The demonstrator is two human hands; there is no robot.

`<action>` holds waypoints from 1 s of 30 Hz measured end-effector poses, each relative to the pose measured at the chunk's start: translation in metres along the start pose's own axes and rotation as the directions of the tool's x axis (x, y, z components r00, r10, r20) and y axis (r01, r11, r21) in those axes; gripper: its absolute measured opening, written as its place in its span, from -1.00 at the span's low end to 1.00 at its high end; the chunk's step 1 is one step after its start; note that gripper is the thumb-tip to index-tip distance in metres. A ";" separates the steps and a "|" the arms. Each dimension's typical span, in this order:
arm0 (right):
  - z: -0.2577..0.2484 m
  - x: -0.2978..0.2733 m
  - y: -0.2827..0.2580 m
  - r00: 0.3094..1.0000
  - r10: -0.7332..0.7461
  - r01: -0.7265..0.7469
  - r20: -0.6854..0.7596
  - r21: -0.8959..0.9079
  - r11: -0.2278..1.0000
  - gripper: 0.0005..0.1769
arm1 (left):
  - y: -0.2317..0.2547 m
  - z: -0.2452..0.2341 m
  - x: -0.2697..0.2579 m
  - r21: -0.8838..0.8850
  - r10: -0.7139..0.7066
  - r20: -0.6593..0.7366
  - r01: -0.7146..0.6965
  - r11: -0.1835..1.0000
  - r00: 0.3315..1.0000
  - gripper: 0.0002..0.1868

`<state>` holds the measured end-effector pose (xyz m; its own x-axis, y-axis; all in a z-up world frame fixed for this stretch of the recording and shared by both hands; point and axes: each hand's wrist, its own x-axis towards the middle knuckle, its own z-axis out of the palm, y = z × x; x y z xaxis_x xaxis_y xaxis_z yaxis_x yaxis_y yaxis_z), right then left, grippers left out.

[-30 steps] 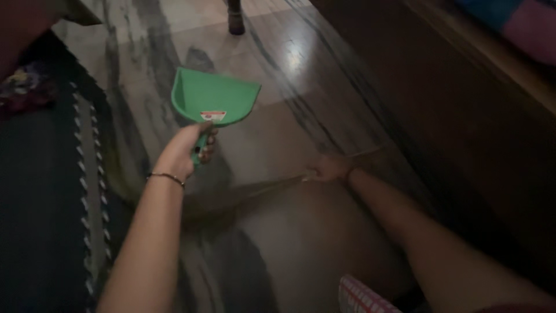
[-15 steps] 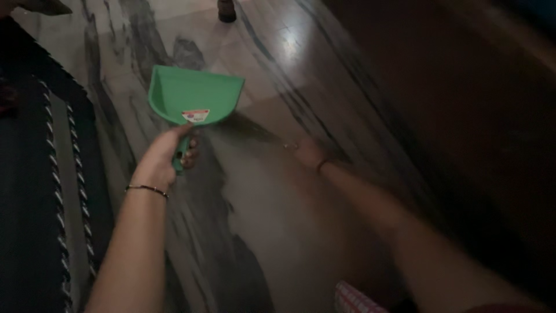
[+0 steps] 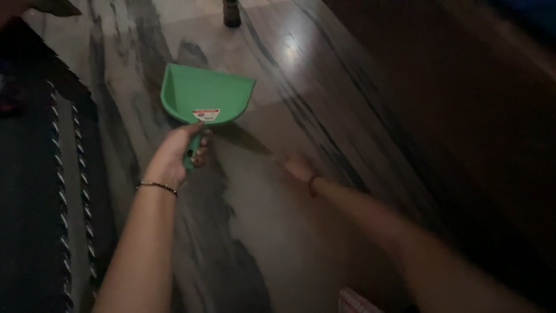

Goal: The person sweeps a tiled floor using a traditional broom and a green dustpan. They gather debris from various areas, including near a bed and an air cooler, and transfer the collected dust into the dustpan.

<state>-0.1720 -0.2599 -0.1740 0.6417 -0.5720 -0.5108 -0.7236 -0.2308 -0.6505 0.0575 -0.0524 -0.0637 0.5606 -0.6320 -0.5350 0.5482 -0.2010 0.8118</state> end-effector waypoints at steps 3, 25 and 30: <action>0.036 -0.024 -0.047 0.999 -0.025 0.033 -0.036 0.223 0.974 -0.43 | 0.008 -0.011 -0.007 -0.038 0.068 -0.068 -0.071 0.997 0.995 -0.77; 0.272 0.212 -0.041 0.820 0.346 -0.148 -0.456 0.414 0.898 -0.49 | 0.026 -0.129 0.023 -0.234 0.132 -0.125 -0.158 0.959 0.983 -0.74; 0.248 0.241 -0.110 0.929 0.104 -0.008 -0.355 0.263 0.965 -0.50 | 0.021 -0.150 0.044 -0.271 0.106 -0.162 -0.147 0.951 0.981 -0.76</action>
<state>0.1255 -0.1774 -0.3651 0.4304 -0.8349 -0.3431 -0.6365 -0.0112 -0.7712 0.1875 0.0278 -0.1052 0.7086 -0.5200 -0.4770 0.6073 0.1051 0.7875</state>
